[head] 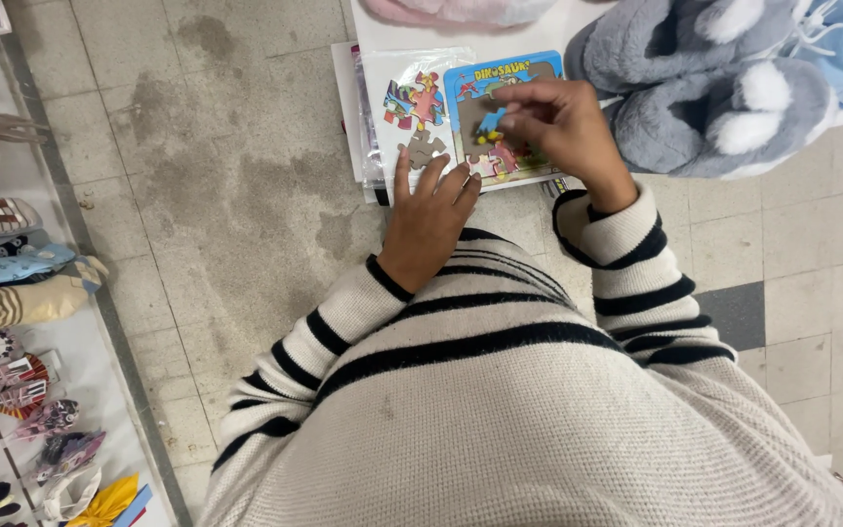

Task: Assembling a small dinosaur-themed cardboard puzzle.

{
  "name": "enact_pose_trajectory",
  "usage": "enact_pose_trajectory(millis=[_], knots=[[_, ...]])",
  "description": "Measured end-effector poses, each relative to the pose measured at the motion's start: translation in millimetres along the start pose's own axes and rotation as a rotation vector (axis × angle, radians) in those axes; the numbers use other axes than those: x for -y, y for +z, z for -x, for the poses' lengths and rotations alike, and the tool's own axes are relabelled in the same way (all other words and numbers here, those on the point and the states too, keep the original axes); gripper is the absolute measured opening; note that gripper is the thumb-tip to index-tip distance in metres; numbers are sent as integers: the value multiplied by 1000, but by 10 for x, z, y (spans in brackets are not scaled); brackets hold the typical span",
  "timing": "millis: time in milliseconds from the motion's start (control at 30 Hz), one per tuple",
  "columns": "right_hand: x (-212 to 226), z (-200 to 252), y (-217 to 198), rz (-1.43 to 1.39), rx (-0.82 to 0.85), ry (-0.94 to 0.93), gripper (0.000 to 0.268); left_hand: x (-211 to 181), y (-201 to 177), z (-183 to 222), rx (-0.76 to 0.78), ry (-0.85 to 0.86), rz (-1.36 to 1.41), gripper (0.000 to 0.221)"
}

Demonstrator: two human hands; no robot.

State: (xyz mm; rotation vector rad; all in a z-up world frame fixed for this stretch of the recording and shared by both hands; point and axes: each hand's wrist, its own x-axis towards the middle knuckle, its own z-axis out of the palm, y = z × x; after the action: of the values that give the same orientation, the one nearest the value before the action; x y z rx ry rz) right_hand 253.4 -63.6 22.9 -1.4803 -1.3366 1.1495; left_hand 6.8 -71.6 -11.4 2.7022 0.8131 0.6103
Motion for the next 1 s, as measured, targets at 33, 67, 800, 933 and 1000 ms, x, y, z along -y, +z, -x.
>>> enact_pose_trajectory(millis=[33, 67, 800, 933, 1000], knots=[[-77, 26, -47, 0, 1, -1, 26, 5, 1, 3, 0, -1, -1, 34], [-155, 53, -98, -89, -27, 21, 27, 8, 3, 4, -8, -8, 21, 32], [-80, 404, 285, -316, -89, 42, 30, 58, 101, -270, -169, -582, 1252, 66], [-173, 456, 216, -345, -113, 66, 27, 102, 139, -295, -166, -593, 1231, 64], [-134, 516, 206, -273, -83, 59, 28, 89, 145, -302, -158, -579, 1297, 58]])
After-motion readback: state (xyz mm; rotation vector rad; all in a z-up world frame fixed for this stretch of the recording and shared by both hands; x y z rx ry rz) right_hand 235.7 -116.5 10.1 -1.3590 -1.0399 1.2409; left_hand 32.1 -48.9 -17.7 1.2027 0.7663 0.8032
